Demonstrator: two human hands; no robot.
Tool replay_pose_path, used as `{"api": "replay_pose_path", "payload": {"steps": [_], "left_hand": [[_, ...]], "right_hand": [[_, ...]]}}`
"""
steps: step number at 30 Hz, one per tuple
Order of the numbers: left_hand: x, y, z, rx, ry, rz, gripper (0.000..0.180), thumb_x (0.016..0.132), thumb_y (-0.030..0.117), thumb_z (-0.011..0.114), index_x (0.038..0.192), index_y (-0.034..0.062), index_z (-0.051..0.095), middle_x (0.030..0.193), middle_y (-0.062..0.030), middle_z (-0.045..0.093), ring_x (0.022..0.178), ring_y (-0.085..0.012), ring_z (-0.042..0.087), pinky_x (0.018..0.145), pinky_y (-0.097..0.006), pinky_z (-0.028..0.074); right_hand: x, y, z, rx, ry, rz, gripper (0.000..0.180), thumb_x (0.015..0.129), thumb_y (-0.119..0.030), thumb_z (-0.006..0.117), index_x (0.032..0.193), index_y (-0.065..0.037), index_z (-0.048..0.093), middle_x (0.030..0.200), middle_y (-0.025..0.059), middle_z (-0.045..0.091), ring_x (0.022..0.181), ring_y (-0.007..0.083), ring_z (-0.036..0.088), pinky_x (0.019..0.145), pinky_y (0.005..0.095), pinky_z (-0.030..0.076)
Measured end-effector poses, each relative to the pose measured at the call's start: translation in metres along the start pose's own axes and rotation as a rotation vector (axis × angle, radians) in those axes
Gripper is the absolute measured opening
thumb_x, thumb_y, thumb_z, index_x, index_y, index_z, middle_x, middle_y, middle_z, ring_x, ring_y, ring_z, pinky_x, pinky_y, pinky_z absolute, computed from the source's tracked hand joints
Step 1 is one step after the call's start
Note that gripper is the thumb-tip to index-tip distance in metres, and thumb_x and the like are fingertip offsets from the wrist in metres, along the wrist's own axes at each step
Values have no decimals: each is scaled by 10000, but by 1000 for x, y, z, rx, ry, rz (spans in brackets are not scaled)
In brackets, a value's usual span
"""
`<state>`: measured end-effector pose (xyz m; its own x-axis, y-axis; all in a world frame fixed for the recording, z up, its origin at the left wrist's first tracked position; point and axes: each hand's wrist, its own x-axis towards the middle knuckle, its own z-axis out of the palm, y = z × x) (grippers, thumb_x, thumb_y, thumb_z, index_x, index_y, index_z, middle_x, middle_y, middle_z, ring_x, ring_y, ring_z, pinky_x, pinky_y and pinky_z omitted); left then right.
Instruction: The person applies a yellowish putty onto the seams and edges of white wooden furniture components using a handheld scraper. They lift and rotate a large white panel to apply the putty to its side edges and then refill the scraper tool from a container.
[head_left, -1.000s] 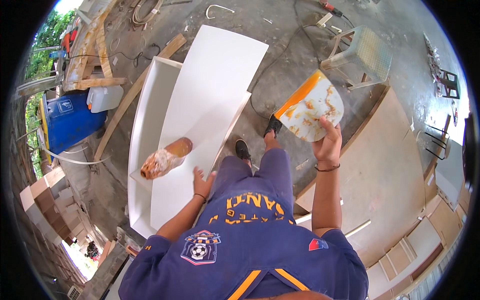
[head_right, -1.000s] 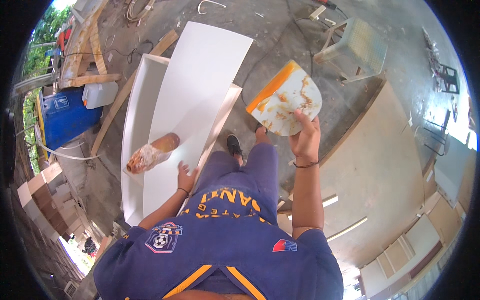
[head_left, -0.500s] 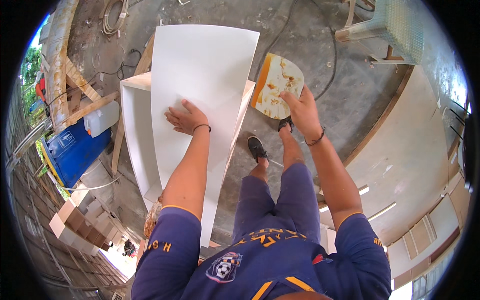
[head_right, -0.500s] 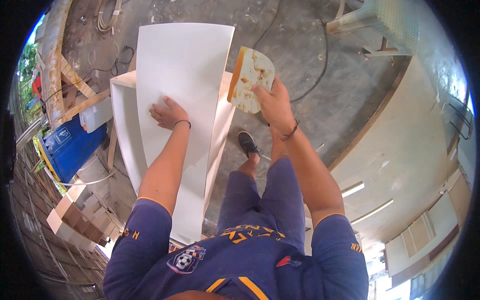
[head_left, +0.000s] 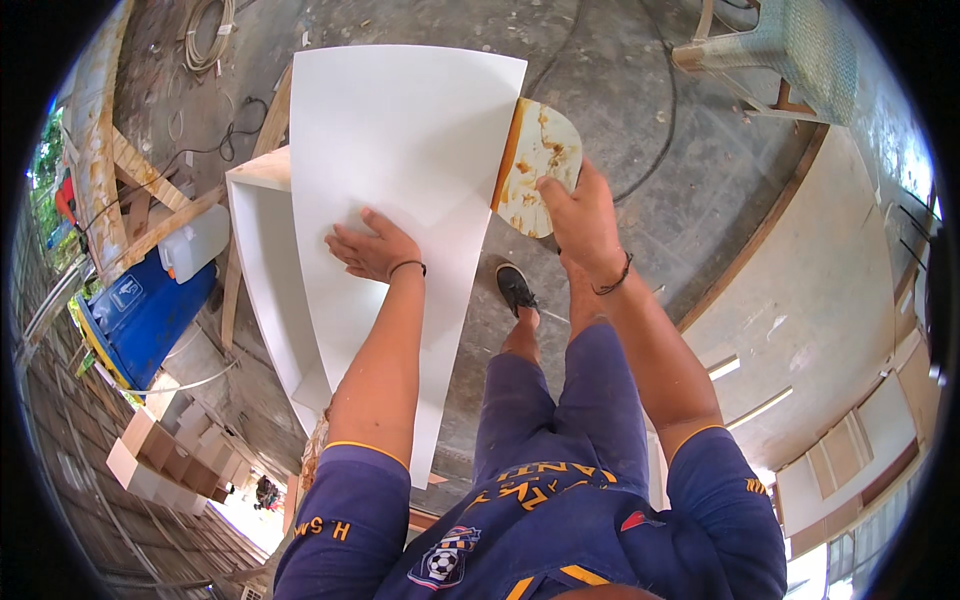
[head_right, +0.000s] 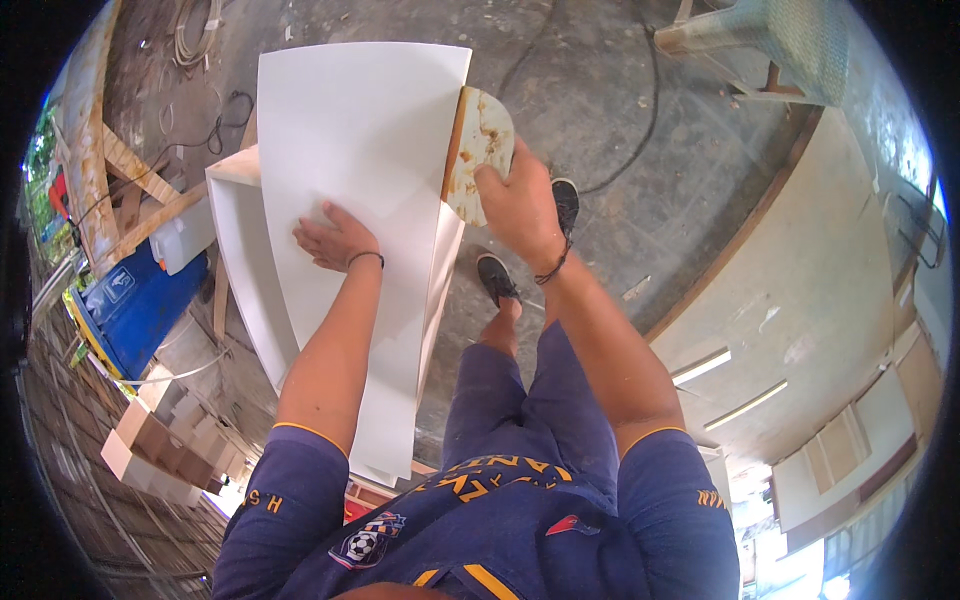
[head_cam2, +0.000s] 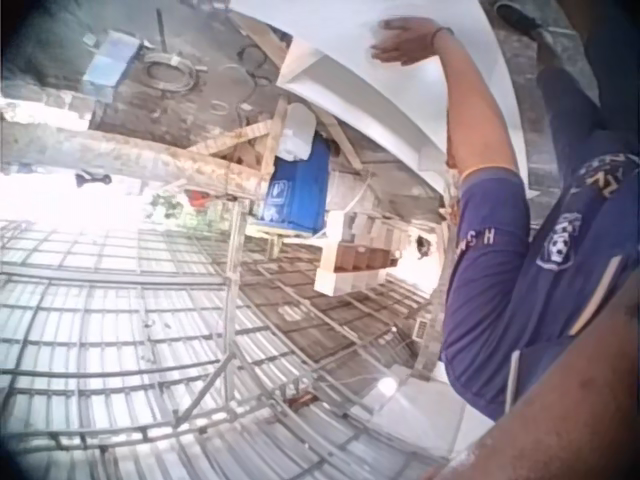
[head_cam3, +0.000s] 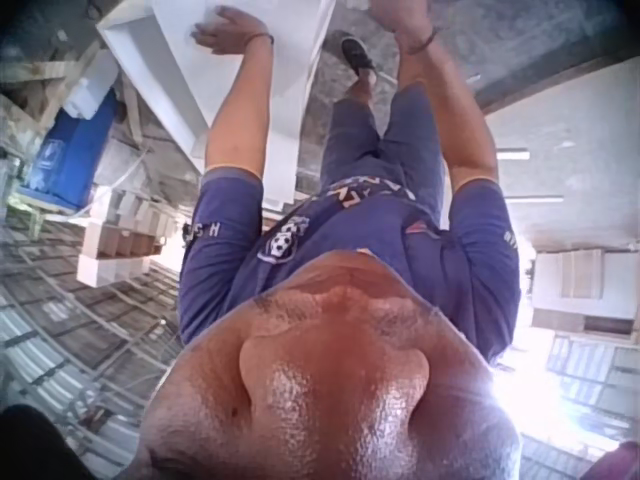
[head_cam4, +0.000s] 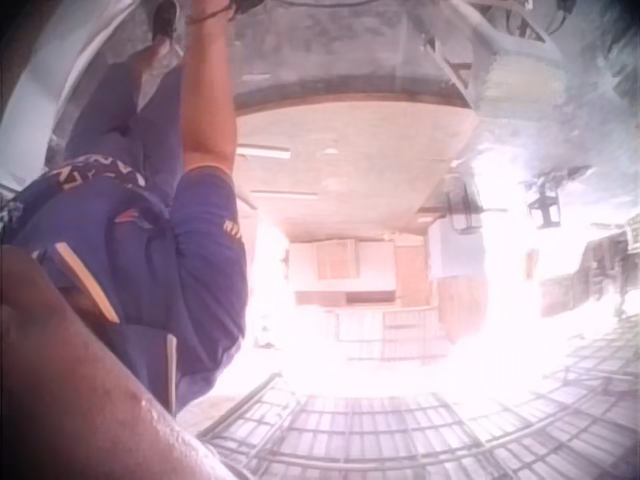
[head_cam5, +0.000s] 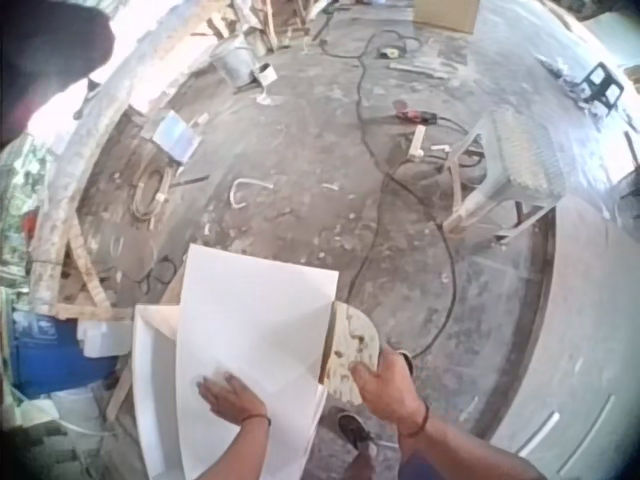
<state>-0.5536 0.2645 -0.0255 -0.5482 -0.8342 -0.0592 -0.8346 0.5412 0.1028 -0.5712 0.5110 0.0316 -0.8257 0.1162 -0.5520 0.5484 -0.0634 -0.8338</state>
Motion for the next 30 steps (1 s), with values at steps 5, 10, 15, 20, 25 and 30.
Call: {"api": "replay_pose_path", "payload": {"steps": [5, 10, 15, 20, 25, 30], "left_hand": [[7, -4, -4, 2, -4, -10, 702, 964, 524, 312, 1467, 44, 217, 1554, -149, 126, 1453, -261, 79, 1166, -469, 71], [8, -3, -5, -4, -5, -10, 695, 965, 525, 306, 1469, 56, 212, 1557, -133, 123, 1453, -254, 79, 1165, -467, 66], [6, 2, -7, -4, -13, -20, 693, 966, 530, 298, 1472, 65, 210, 1558, -123, 127, 1453, -250, 83, 1162, -470, 72], [10, -3, -7, 0, 1, -18, 692, 966, 533, 292, 1470, 66, 215, 1559, -119, 130, 1453, -247, 85, 1161, -469, 82], [8, -2, -5, 5, 4, -16, 695, 965, 542, 282, 1468, 66, 221, 1558, -121, 131, 1454, -246, 86, 1160, -470, 82], [6, -3, -2, -1, 7, -16, 698, 963, 547, 276, 1465, 65, 225, 1558, -122, 132, 1453, -249, 89, 1159, -475, 83]], "right_hand": [[-1, -13, -13, 35, 61, -16, 382, 816, -118, 544, 1137, 88, 543, 989, 221, 670, 921, 258, 652, 845, 349, 486], [34, -11, -22, 3, 69, -83, 328, 831, -85, 560, 1112, 84, 553, 974, 122, 673, 876, 150, 622, 795, 294, 489], [43, -15, -4, -90, 68, -98, 333, 830, -83, 567, 1121, 78, 558, 976, 120, 677, 860, 161, 628, 790, 302, 493], [38, -19, -19, 100, 12, -85, 331, 830, -62, 563, 1131, 76, 558, 995, 114, 676, 865, 154, 632, 785, 292, 499], [61, -15, -31, 38, 35, -122, 315, 829, -49, 550, 1116, 79, 560, 994, 98, 673, 855, 136, 626, 773, 280, 503], [71, -24, -21, 38, 33, -156, 354, 798, -110, 531, 1101, 66, 578, 964, 177, 680, 884, 254, 652, 818, 347, 498]]}}
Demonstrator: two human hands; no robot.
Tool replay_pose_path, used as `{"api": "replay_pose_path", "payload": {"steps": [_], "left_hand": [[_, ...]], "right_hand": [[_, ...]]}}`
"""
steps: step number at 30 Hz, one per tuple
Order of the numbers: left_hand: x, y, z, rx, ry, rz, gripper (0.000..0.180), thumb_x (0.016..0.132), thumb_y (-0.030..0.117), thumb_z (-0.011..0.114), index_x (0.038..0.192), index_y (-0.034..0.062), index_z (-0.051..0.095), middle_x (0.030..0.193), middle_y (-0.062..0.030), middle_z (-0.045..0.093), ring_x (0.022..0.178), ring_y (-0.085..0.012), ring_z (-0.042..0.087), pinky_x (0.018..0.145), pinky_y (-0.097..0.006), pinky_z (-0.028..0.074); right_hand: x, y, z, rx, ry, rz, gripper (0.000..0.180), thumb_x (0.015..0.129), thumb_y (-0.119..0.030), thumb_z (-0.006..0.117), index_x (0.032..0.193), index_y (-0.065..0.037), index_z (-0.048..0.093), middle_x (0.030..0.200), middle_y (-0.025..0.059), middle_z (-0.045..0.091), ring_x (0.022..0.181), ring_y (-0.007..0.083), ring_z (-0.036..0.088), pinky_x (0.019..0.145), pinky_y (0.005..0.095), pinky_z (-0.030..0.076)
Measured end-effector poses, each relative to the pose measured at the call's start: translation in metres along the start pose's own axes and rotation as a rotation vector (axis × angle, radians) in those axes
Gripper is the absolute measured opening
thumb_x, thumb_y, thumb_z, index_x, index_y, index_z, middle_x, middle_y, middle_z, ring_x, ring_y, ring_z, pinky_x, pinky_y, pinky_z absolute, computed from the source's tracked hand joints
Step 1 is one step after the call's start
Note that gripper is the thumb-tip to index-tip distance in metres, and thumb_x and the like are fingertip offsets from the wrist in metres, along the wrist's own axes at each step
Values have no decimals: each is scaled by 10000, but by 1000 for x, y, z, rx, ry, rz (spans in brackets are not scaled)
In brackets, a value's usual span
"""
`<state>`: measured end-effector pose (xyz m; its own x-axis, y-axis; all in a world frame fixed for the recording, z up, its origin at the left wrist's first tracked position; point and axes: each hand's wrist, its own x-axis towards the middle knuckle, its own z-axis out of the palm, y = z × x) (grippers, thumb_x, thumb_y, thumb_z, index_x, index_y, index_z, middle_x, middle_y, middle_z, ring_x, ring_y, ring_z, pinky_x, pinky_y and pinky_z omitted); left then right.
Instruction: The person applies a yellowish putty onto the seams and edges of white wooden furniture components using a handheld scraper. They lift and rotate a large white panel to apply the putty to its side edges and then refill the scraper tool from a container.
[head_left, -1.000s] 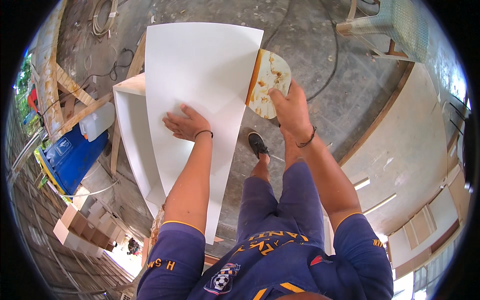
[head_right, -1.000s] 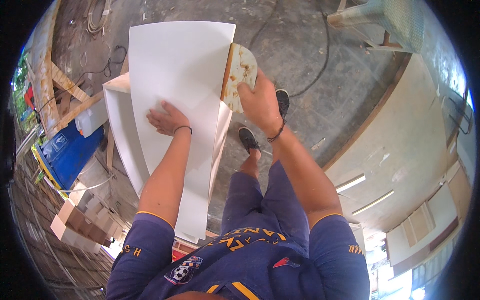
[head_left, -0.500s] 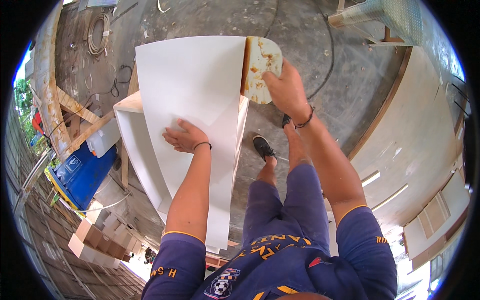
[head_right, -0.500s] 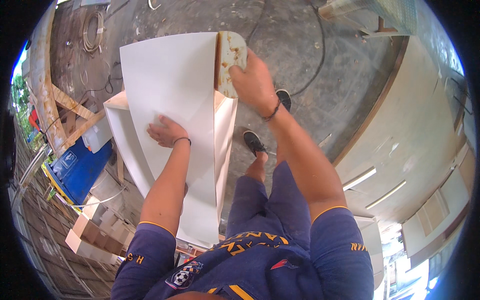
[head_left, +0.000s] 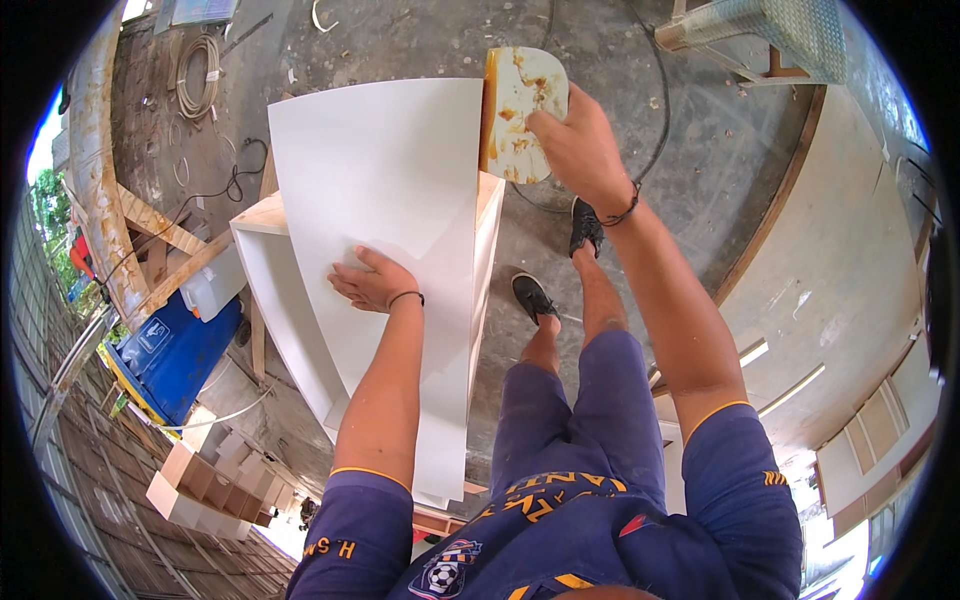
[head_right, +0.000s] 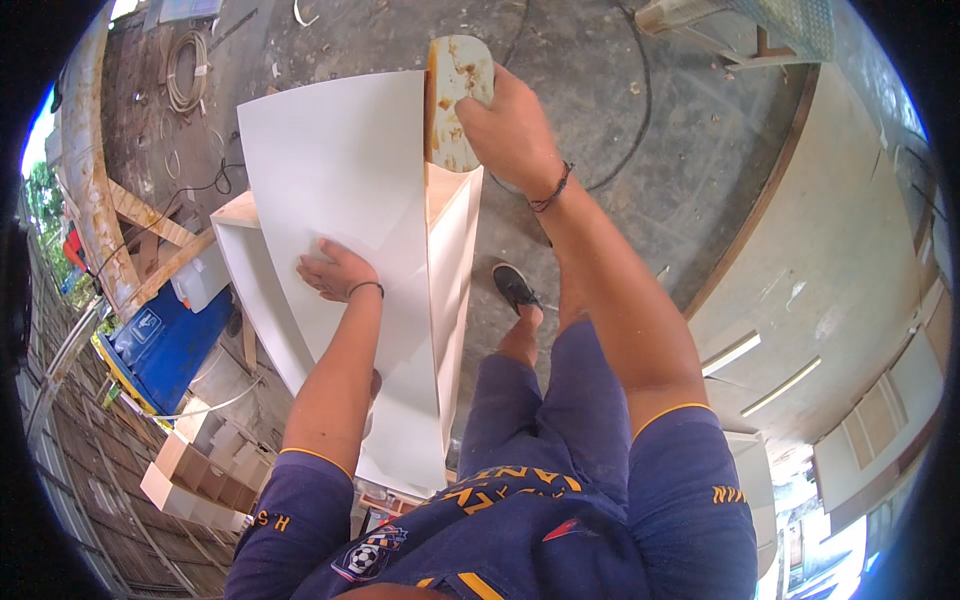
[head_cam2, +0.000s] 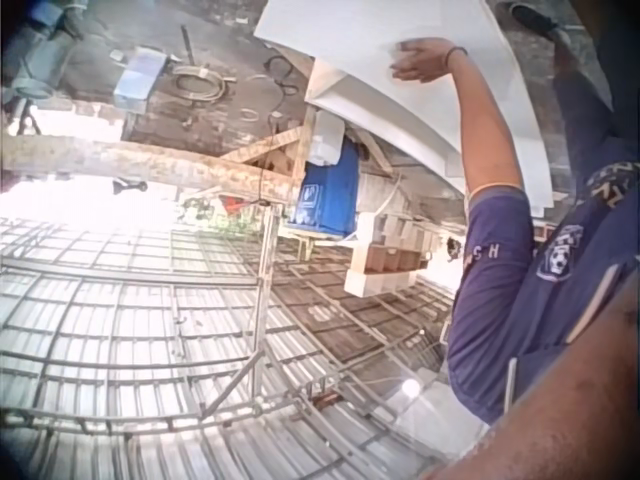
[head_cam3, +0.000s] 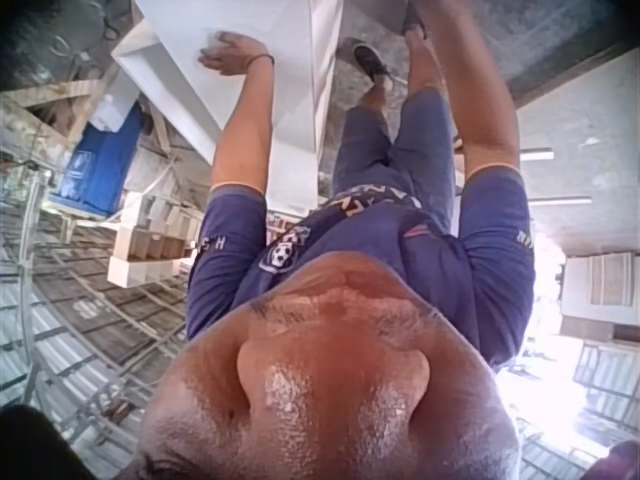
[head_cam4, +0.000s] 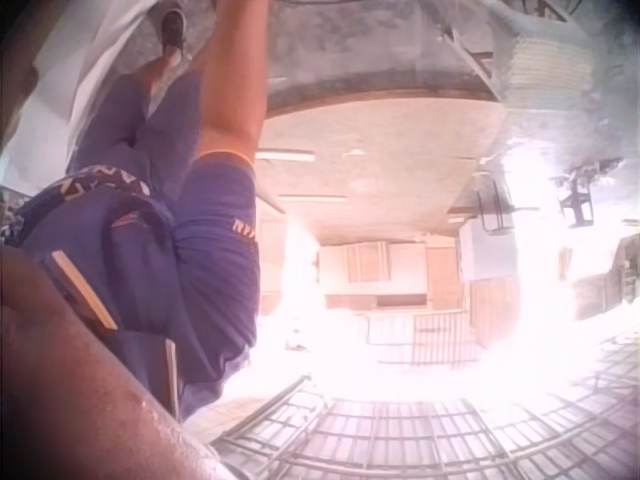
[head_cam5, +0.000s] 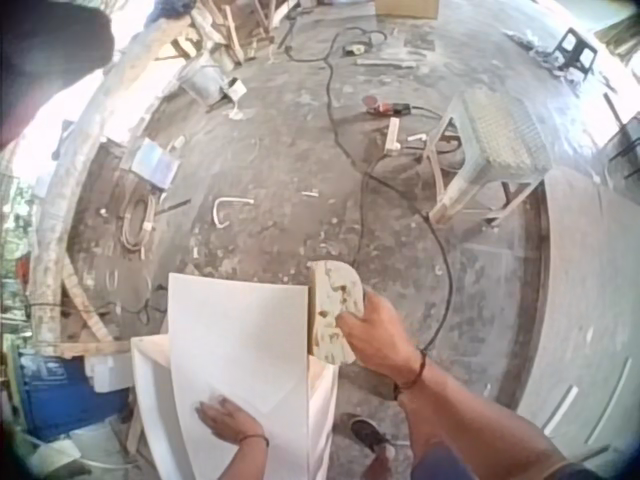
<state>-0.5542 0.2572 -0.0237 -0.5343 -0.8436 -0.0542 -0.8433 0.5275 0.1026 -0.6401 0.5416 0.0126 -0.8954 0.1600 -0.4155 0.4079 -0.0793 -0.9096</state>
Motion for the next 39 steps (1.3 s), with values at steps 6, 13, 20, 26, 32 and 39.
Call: {"api": "replay_pose_path", "payload": {"steps": [6, 13, 20, 26, 32, 39], "left_hand": [[1, 1, -4, -7, 2, -1, 696, 962, 543, 277, 1464, 63, 230, 1558, -120, 137, 1455, -246, 82, 1158, -479, 82], [4, 0, -3, -10, 20, 17, 713, 954, 557, 263, 1459, 54, 242, 1556, -106, 156, 1454, -233, 94, 1157, -483, 82], [7, -2, 3, 5, 45, 27, 728, 945, 575, 250, 1447, 48, 265, 1543, -107, 192, 1442, -235, 134, 1158, -476, 96], [8, -3, 2, -10, 70, 34, 740, 941, 587, 256, 1441, 43, 274, 1539, -117, 198, 1439, -242, 138, 1152, -492, 105], [10, -3, 4, 31, 62, 39, 735, 943, 587, 254, 1440, 46, 272, 1536, -128, 198, 1438, -255, 134, 1150, -496, 117], [15, -1, 6, 34, 92, 55, 720, 946, 583, 252, 1426, 47, 299, 1528, -135, 214, 1432, -270, 161, 1138, -508, 154]], "right_hand": [[-8, -7, -33, 183, 37, -18, 335, 819, -70, 600, 1119, 73, 553, 987, 113, 674, 851, 161, 648, 763, 291, 522], [-76, 34, -31, 150, 88, 140, 349, 802, -68, 601, 1120, 70, 565, 961, 131, 686, 862, 161, 651, 771, 304, 522], [-122, 67, 28, 158, 63, 101, 377, 804, -88, 565, 1141, 80, 538, 949, 245, 667, 904, 310, 672, 806, 354, 510], [-126, 50, 38, 40, 4, 82, 406, 791, -102, 553, 1154, 78, 522, 911, 278, 650, 877, 383, 658, 804, 384, 507], [-127, 48, 15, 269, 96, 37, 441, 800, -88, 570, 1199, 85, 502, 976, 224, 668, 915, 256, 667, 818, 337, 504], [-172, 73, 30, 180, 30, 148, 398, 809, -91, 553, 1159, 93, 511, 932, 252, 663, 897, 324, 673, 798, 360, 508]]}}
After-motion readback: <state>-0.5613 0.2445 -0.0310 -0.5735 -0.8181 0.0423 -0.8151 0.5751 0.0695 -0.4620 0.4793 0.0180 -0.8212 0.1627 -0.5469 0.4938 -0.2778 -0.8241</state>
